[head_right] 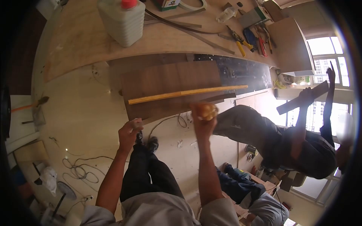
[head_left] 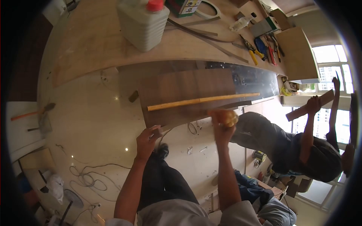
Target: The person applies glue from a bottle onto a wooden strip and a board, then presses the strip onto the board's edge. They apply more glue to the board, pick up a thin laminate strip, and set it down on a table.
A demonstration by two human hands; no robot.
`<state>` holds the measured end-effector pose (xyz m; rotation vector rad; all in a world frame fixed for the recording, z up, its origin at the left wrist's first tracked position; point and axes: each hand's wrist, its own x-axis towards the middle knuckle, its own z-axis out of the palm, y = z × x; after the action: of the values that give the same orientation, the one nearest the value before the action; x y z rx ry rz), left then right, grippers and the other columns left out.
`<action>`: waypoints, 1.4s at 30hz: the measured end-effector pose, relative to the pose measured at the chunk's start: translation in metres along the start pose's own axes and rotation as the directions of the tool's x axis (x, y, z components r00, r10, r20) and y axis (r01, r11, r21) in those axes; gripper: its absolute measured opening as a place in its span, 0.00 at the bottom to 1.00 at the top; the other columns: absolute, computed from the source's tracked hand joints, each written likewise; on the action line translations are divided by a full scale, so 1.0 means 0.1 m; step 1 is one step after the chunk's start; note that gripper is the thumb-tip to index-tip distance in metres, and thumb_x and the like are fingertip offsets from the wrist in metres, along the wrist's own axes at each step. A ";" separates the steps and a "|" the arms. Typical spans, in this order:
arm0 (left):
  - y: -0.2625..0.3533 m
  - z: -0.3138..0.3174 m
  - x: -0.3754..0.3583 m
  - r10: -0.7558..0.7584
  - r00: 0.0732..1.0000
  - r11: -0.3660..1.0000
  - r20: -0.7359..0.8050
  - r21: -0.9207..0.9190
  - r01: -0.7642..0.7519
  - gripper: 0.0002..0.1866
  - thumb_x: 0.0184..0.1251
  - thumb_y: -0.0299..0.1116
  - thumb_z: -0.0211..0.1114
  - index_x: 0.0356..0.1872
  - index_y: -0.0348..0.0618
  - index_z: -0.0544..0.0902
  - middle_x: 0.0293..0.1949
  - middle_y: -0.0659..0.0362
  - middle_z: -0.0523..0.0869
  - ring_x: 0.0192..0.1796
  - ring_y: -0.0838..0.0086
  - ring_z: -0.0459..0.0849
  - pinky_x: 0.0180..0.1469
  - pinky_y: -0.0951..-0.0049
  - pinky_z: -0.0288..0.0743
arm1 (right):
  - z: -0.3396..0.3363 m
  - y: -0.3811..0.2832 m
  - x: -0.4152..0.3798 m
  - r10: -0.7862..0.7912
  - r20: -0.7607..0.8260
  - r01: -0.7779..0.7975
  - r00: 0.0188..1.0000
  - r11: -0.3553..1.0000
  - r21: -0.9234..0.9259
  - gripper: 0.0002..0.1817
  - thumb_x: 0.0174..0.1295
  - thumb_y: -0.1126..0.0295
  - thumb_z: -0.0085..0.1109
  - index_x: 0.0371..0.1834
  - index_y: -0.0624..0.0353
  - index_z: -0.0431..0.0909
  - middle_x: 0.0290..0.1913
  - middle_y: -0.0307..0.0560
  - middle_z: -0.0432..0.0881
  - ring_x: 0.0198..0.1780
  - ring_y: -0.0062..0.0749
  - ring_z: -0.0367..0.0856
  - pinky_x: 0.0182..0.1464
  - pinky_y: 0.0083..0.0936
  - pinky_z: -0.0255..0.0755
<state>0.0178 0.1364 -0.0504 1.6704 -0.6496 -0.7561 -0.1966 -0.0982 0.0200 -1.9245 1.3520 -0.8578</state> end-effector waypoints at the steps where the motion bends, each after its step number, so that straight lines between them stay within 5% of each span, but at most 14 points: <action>1: -0.04 0.00 0.00 0.048 0.999 0.999 -0.008 0.005 -0.048 0.16 0.67 0.19 0.77 0.56 0.39 0.92 0.55 0.53 0.94 0.59 0.66 0.93 0.63 0.66 0.87 | -0.08 0.05 0.10 0.016 -0.048 -0.016 0.999 1.000 0.016 0.34 0.65 0.66 0.84 0.69 0.63 0.74 0.57 0.52 0.89 0.53 0.39 0.93 0.57 0.32 0.89; 4: -0.02 0.01 0.02 0.144 0.989 0.989 -0.020 0.024 -0.143 0.21 0.67 0.17 0.75 0.61 0.43 0.91 0.50 0.54 0.94 0.53 0.66 0.95 0.57 0.67 0.91 | -0.20 0.03 0.25 0.097 -0.158 -0.090 0.983 0.995 0.049 0.33 0.63 0.71 0.85 0.66 0.63 0.74 0.57 0.53 0.89 0.55 0.35 0.92 0.57 0.30 0.88; 8: 0.06 0.01 0.02 0.129 0.991 0.992 -0.017 0.011 -0.129 0.21 0.67 0.15 0.74 0.60 0.41 0.90 0.51 0.54 0.94 0.53 0.67 0.95 0.56 0.67 0.91 | -0.02 0.08 -0.02 0.116 -0.045 -0.100 0.992 0.959 0.266 0.32 0.62 0.70 0.86 0.65 0.62 0.76 0.57 0.53 0.89 0.56 0.34 0.91 0.61 0.29 0.86; 11: 0.03 0.01 0.03 0.132 0.991 0.991 -0.017 0.024 -0.132 0.21 0.67 0.14 0.74 0.60 0.40 0.90 0.53 0.53 0.94 0.53 0.67 0.95 0.55 0.67 0.91 | -0.01 -0.38 -0.12 -0.073 0.064 0.076 0.995 0.996 -0.046 0.31 0.62 0.72 0.85 0.65 0.63 0.77 0.57 0.53 0.89 0.55 0.33 0.90 0.60 0.29 0.84; 12: 0.02 0.01 0.03 0.137 0.990 0.990 -0.017 0.039 -0.136 0.21 0.67 0.14 0.73 0.60 0.40 0.90 0.53 0.53 0.94 0.53 0.67 0.95 0.55 0.67 0.91 | -0.03 -0.24 -0.10 -0.019 0.065 0.023 0.998 0.998 -0.059 0.30 0.62 0.72 0.85 0.64 0.63 0.78 0.55 0.51 0.89 0.54 0.32 0.90 0.59 0.29 0.83; 15: 0.02 -0.02 0.02 0.106 0.994 0.993 0.000 0.052 -0.106 0.19 0.67 0.16 0.74 0.59 0.40 0.91 0.55 0.52 0.94 0.55 0.66 0.95 0.57 0.67 0.90 | -0.12 -0.05 0.12 -0.117 -0.071 0.118 0.991 0.993 0.015 0.30 0.61 0.71 0.85 0.63 0.63 0.77 0.53 0.50 0.90 0.53 0.32 0.91 0.59 0.28 0.84; 16: -0.02 -0.02 0.02 0.072 0.997 0.997 -0.004 0.039 -0.072 0.18 0.68 0.17 0.74 0.58 0.39 0.91 0.56 0.52 0.94 0.55 0.66 0.95 0.58 0.67 0.89 | -0.16 -0.03 0.14 0.014 -0.073 -0.011 0.997 0.999 0.035 0.29 0.62 0.72 0.85 0.62 0.64 0.79 0.52 0.49 0.92 0.52 0.32 0.92 0.57 0.28 0.85; 19: -0.08 -0.06 0.03 -0.017 1.000 1.000 -0.024 -0.012 0.017 0.16 0.70 0.18 0.73 0.57 0.38 0.91 0.56 0.53 0.95 0.55 0.68 0.94 0.59 0.68 0.88 | -0.03 0.03 -0.05 0.111 -0.036 -0.105 0.993 0.984 0.147 0.27 0.63 0.72 0.84 0.61 0.63 0.80 0.52 0.48 0.92 0.52 0.31 0.93 0.56 0.27 0.86; 20: -0.05 -0.08 0.04 -0.035 0.999 0.999 -0.034 -0.038 0.034 0.15 0.71 0.18 0.73 0.57 0.37 0.91 0.56 0.53 0.95 0.55 0.69 0.94 0.59 0.68 0.88 | 0.06 0.08 -0.18 0.063 0.036 -0.065 0.997 0.997 0.040 0.28 0.63 0.71 0.85 0.62 0.62 0.80 0.51 0.47 0.93 0.52 0.30 0.93 0.55 0.27 0.86; 23: 0.03 -0.18 0.06 -0.043 0.999 0.994 -0.031 -0.103 0.040 0.14 0.72 0.18 0.72 0.57 0.37 0.91 0.55 0.55 0.95 0.55 0.72 0.93 0.60 0.68 0.87 | 0.31 -0.60 -0.51 -0.020 0.095 0.002 0.995 0.984 0.179 0.29 0.62 0.69 0.85 0.64 0.60 0.82 0.53 0.44 0.92 0.52 0.30 0.92 0.56 0.29 0.85; 25: 0.05 -0.23 0.08 -0.040 0.999 0.991 -0.022 -0.125 0.037 0.15 0.73 0.18 0.73 0.57 0.36 0.91 0.55 0.55 0.95 0.54 0.73 0.92 0.60 0.68 0.87 | 0.45 -0.66 -0.65 -0.127 0.072 0.117 0.989 0.985 0.127 0.27 0.63 0.69 0.84 0.63 0.59 0.82 0.52 0.46 0.92 0.51 0.31 0.91 0.55 0.30 0.85; 31: 0.08 -0.39 0.07 -0.081 0.996 0.989 -0.024 -0.125 0.078 0.17 0.73 0.19 0.75 0.60 0.36 0.90 0.53 0.56 0.94 0.53 0.75 0.91 0.61 0.68 0.86 | 0.07 -0.29 -0.23 0.058 0.019 -0.059 0.998 0.996 0.066 0.28 0.63 0.68 0.85 0.63 0.61 0.80 0.51 0.48 0.91 0.50 0.31 0.91 0.55 0.30 0.85; 35: 0.00 -0.41 0.06 -0.044 0.999 0.993 -0.024 -0.113 0.041 0.18 0.73 0.19 0.75 0.62 0.37 0.89 0.53 0.56 0.93 0.55 0.75 0.90 0.62 0.68 0.86 | -0.22 0.17 0.17 -0.052 -0.123 0.039 0.991 0.993 -0.109 0.28 0.63 0.71 0.84 0.61 0.61 0.77 0.49 0.48 0.91 0.49 0.34 0.92 0.53 0.31 0.86; 42: 0.19 -0.24 0.09 -0.009 1.000 0.987 -0.004 -0.163 0.008 0.23 0.73 0.22 0.77 0.67 0.38 0.87 0.56 0.57 0.92 0.58 0.73 0.90 0.63 0.69 0.85 | 0.03 -0.20 -0.01 0.028 -0.090 -0.024 0.996 0.999 0.045 0.30 0.59 0.69 0.87 0.59 0.61 0.78 0.47 0.50 0.92 0.47 0.36 0.94 0.53 0.30 0.86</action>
<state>0.0417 0.1410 -0.0297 1.5254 -0.5619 -0.7899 -0.1839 -0.0917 0.0339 -1.8504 1.3956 -0.9644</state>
